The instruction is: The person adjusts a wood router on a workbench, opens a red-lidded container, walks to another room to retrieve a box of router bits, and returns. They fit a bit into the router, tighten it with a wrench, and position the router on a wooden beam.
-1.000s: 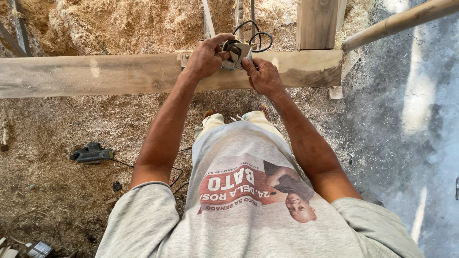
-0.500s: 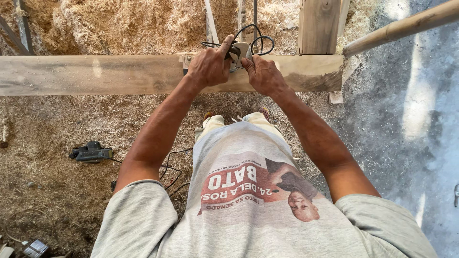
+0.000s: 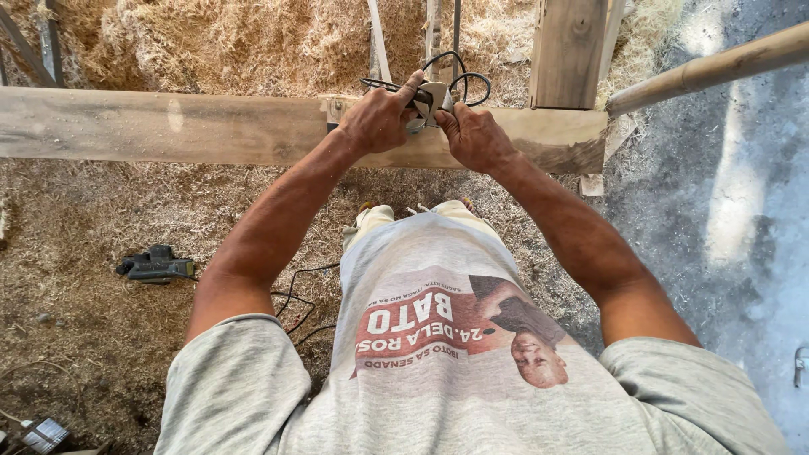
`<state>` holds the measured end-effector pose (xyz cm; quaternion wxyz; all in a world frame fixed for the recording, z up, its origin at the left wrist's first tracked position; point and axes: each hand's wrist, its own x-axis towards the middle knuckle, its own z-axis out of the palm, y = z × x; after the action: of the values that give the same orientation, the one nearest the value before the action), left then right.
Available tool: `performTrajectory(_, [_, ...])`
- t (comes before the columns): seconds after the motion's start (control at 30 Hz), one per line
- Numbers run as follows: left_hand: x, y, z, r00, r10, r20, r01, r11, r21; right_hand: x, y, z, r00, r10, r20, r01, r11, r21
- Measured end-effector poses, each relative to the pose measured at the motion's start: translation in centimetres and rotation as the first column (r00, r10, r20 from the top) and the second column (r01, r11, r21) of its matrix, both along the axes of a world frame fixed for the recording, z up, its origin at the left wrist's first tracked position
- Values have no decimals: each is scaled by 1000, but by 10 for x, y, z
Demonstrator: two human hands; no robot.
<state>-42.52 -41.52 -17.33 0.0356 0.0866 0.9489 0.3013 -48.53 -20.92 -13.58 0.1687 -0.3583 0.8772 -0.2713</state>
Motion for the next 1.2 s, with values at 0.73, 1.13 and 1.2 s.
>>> performTrajectory(0.73, [4,15,-1,997,64,-43,-59,993,100,-33,12,-2,952,293,90,-297,955,28])
performTrajectory(1.13, [16,19,-4,989,148,19,-149,979,142,-42,13,-15,930,358,87,-365,927,83])
performTrajectory(1.2, [18,16,-5,977,205,61,-214,954,210,-39,8,-19,937,321,139,-332,941,64])
